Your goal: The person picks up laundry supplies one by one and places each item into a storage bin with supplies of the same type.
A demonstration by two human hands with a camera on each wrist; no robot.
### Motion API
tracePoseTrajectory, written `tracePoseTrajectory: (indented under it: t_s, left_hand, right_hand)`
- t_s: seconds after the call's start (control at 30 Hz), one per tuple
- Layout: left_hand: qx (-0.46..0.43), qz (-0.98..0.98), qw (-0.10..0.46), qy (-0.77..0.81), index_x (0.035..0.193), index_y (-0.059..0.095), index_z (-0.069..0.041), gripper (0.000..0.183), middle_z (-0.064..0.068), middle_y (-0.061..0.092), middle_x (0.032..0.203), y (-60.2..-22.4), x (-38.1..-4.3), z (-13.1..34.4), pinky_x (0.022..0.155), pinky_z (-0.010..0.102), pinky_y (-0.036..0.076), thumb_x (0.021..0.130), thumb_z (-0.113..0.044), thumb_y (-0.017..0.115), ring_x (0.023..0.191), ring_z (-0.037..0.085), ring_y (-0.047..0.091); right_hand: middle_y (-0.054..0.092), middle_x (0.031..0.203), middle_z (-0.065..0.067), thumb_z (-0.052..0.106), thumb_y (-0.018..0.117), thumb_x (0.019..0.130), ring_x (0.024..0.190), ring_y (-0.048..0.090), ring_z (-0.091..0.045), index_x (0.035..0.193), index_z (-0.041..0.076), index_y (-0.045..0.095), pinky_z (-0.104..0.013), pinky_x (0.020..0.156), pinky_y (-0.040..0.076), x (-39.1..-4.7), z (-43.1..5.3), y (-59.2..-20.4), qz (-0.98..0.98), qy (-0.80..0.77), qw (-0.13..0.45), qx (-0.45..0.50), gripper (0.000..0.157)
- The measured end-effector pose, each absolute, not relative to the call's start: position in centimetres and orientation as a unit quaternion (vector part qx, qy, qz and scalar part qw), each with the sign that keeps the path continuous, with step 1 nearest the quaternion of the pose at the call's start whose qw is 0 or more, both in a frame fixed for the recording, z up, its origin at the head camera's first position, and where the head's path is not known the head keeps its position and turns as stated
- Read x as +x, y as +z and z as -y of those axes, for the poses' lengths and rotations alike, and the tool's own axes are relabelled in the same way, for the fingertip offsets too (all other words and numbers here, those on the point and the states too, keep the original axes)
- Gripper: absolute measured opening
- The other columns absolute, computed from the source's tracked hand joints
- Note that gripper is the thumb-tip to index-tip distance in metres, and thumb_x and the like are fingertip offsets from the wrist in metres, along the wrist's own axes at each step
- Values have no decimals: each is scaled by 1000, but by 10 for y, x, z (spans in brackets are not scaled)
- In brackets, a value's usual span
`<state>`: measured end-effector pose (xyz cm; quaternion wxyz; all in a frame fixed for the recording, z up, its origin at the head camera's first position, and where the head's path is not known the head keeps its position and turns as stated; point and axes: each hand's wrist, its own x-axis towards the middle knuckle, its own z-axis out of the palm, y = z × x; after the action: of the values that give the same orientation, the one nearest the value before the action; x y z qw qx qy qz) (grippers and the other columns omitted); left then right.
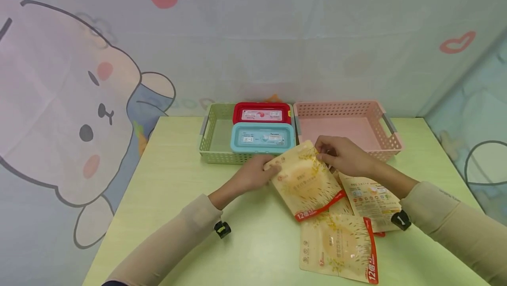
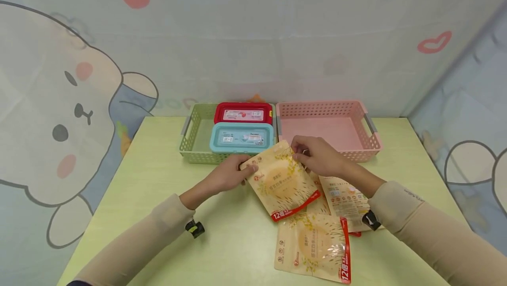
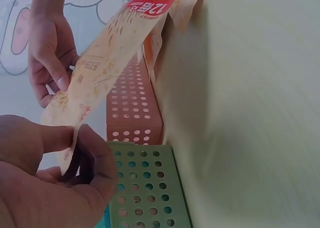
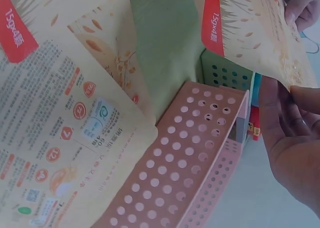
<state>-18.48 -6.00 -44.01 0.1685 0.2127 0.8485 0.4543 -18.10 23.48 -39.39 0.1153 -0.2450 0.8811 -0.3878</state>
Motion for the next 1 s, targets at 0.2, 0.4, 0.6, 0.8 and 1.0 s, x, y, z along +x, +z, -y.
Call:
tracePoseTrajectory:
  t_s: [0.2,0.4,0.6,0.8,1.0]
  left_hand:
    - [206,-839,138,484,129,71,-7,33,2,71,87,-441,-181,62,51,26,44,110,-32,59,70,30,66]
    - [208,-831,116,502,129,73,-10,38,0,74,93,-441,-180,62,56,29,48,109,-40,60,79,33,71]
    - [210,-804,117,544,121,74,-9,35,2,76,101,-441,-180,57,75,39,62,107,-40,64,89,29,77]
    - [184,-765,125,605,134,67,-4,38,9,76,111,-442,-178,51,81,40,64,104,-26,72,93,21,78]
    - [169,-712,163,662,135,65,-1,34,14,75,119,-447,-175,47,86,43,64,105,-14,70,102,24,77]
  right_hand:
    - [60,89,-13,7,60,109,73,65,-29,108,6,56,-47,66,63,-180,-239,-393,-862,-444,134,-206,4]
    - [60,90,-14,10,60,109,77,64,-27,108,7,57,-46,69,63,-182,-245,-390,-854,-459,129,-208,4]
    - [60,90,-16,11,60,109,75,60,-27,111,5,58,-44,68,62,-184,-254,-383,-851,-468,115,-209,6]
    - [61,91,-17,12,59,110,77,62,-27,114,1,58,-45,70,63,-180,-255,-376,-833,-506,99,-200,12]
    - [61,95,-14,11,58,110,77,63,-23,117,-3,54,-41,70,63,-176,-250,-370,-812,-552,74,-174,16]
